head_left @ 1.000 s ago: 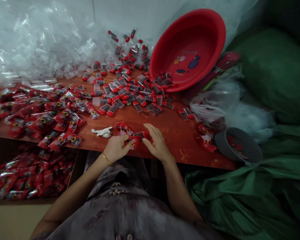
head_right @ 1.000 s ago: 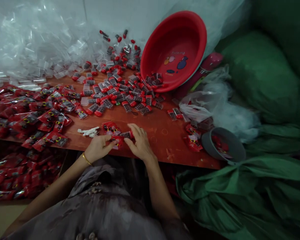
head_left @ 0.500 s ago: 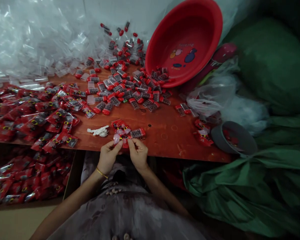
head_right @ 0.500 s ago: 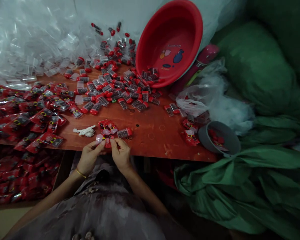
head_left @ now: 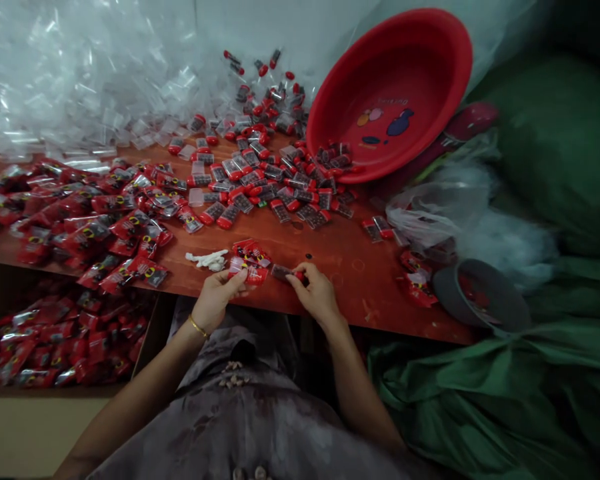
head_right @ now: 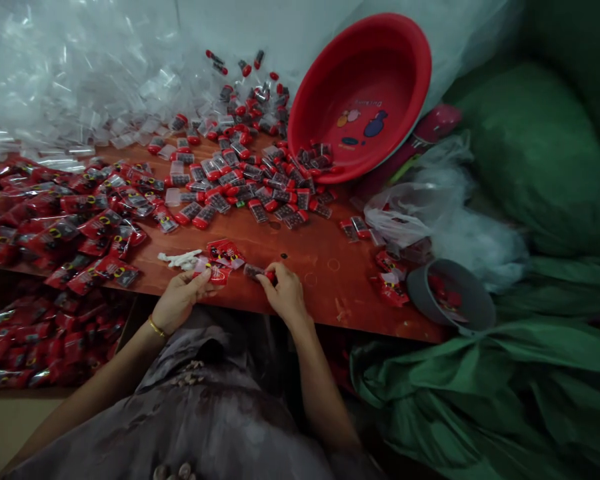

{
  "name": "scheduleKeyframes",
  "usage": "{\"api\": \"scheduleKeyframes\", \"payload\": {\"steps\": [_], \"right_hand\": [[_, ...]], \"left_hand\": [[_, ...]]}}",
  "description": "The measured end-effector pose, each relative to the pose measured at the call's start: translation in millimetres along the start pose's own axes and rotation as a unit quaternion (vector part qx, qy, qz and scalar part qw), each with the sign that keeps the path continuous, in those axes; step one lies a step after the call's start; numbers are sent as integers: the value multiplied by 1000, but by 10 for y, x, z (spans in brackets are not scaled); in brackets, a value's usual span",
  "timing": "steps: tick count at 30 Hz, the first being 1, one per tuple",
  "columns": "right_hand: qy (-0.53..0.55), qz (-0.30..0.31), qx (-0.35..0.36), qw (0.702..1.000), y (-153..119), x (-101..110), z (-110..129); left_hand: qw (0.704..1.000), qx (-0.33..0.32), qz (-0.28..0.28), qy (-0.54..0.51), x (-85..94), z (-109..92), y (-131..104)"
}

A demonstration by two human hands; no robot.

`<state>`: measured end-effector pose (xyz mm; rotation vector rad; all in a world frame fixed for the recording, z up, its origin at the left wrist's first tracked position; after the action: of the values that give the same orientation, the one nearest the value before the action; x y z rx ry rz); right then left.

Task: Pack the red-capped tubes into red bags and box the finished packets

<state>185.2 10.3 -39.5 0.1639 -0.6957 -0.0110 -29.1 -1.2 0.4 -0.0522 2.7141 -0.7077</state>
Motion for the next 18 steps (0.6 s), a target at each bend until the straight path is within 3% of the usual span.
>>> {"api": "scheduleKeyframes", "payload": {"steps": [3,6,11,18], "right_hand": [[178,-85,-56,979,-213,-38,132],[287,-144,-74,944,-364,-54,355],[327,-187,-90,922,-445,-76,599],[326,-193,-105,919,-433,-111,660]], "left_hand": [[999,35,15,0,1,-5,2],[997,65,32,-6,-15,-2,4],[997,67,44,-15,-59,27,-9],[1000,0,-2,3,-71,47,-9]]}}
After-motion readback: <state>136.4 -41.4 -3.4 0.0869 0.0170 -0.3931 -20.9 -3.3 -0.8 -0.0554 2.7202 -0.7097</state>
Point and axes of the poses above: each hand's wrist, its own y-axis towards the middle knuckle, its own x-axis out of the back of the hand, z = x × y, the point moved 1 cm from there along y, towards the middle knuckle, and after that the axes turned 6 degrees about y, right-handed, at the moved point
